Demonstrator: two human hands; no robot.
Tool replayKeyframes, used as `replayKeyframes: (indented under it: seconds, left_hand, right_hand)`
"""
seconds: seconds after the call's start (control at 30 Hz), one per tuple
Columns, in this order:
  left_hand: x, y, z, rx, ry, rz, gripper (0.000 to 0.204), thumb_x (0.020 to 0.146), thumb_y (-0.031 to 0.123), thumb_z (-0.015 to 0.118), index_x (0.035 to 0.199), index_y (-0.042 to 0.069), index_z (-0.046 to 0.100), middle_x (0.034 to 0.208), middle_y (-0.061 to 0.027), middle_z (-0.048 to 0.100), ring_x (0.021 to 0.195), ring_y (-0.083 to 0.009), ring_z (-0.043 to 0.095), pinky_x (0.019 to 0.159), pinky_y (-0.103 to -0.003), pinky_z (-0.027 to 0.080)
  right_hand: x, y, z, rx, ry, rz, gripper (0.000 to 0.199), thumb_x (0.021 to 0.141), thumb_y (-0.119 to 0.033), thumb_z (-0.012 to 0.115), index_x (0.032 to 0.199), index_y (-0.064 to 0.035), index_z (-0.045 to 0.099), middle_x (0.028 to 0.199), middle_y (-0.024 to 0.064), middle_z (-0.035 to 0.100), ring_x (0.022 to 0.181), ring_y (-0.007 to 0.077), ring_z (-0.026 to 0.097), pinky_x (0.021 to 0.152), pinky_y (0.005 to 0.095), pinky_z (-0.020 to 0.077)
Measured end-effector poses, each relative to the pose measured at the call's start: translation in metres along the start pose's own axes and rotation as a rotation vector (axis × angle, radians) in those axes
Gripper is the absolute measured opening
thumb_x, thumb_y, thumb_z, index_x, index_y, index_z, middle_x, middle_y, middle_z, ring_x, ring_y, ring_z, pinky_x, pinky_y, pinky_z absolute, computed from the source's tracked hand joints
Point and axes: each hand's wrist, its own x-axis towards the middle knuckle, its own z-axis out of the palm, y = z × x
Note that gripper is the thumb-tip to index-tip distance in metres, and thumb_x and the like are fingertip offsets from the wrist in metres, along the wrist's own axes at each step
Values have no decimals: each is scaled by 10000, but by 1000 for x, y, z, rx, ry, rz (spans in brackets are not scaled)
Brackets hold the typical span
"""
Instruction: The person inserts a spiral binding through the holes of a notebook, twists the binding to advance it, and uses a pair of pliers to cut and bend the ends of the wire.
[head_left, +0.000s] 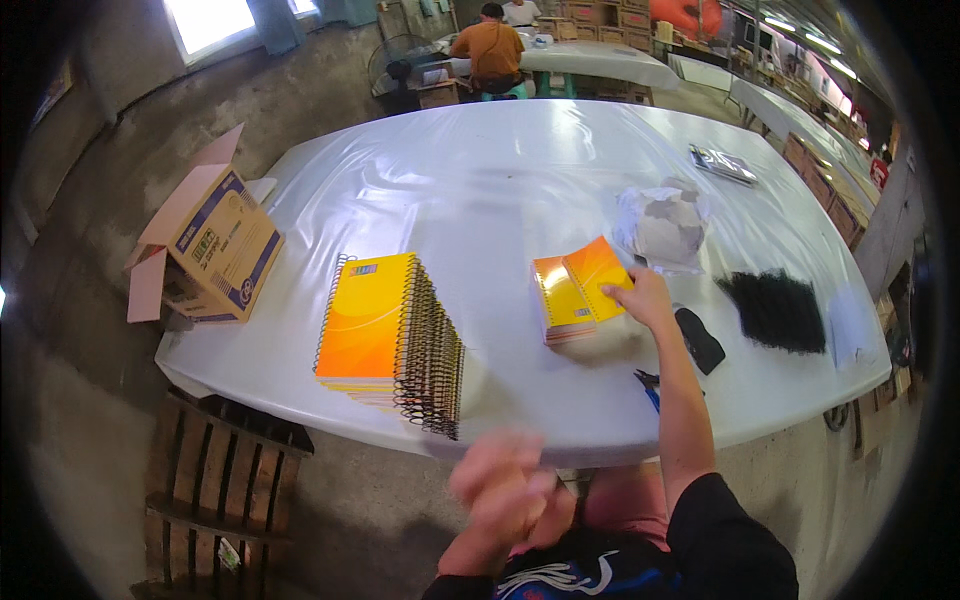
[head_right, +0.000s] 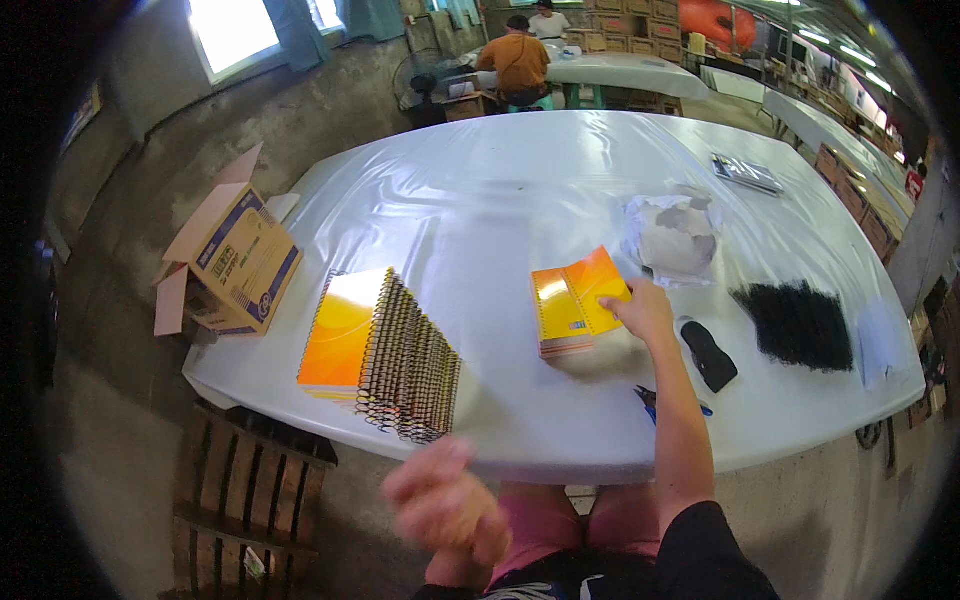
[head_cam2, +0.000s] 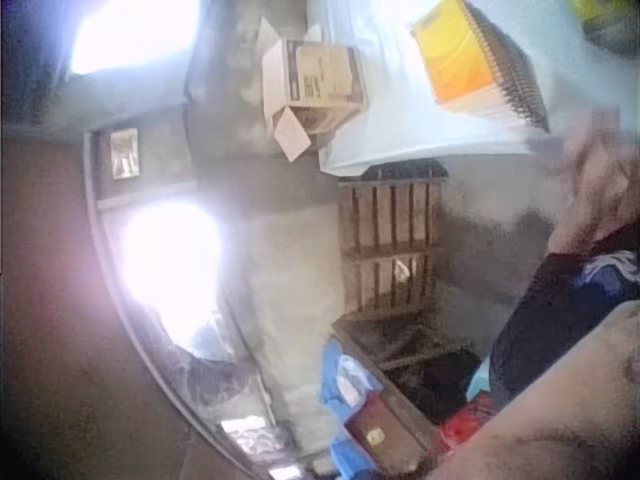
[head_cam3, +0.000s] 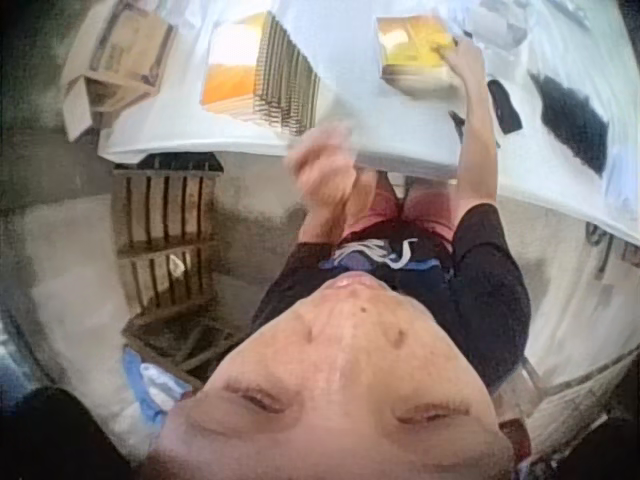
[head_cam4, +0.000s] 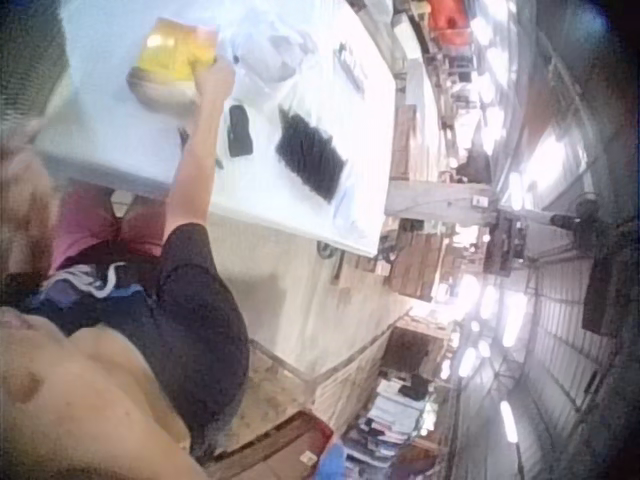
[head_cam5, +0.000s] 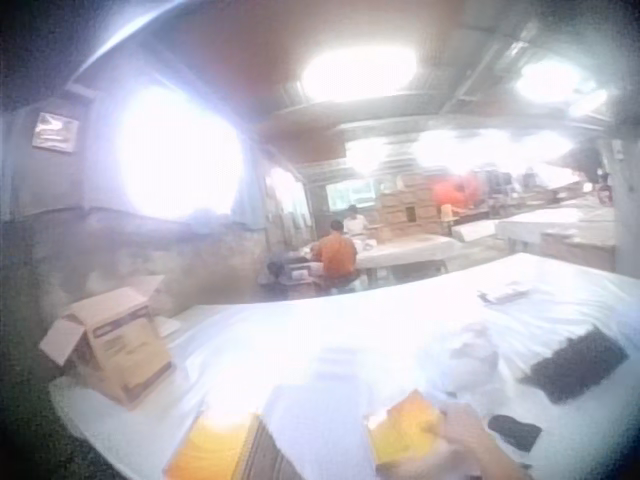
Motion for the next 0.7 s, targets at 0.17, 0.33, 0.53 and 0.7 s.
replayKeyframes:
  seconds: [0.17,0.33,0.53,0.7]
  left_hand:
    - [-16,-42,56,-363,117,-1066,428,891,138,599,1258,-2,428,1271,-155,471,1058,-231,546,892,-356,453]
    - [-41,-70,44,-448,-50,-1059,247,919,111,580,1121,-27,542,999,-78,635,929,-140,591,854,-259,452]
    - [-2,-53,27,471,-899,-234,404,776,22,576,1141,187,631,844,34,630,823,-159,605,984,-385,315]
    - [-62,-56,40,656,-949,-189,520,812,106,547,1309,257,515,963,63,565,959,-108,535,1004,-649,90]
  right_hand:
    - [-73,-55,-36,404,-143,-95,302,730,-202,784,847,5,599,617,43,582,609,150,597,606,310,484]
    - [-137,-44,-63,532,-395,-367,419,708,-228,798,1022,-33,600,888,117,644,836,206,635,753,323,502]
    - [-57,105,-107,-566,381,70,524,746,-165,698,1230,-118,503,1283,68,489,1200,287,448,918,463,396]
    - [-36,165,-101,-875,191,180,468,774,-72,599,1232,-121,520,1235,75,518,1164,270,473,883,468,415]
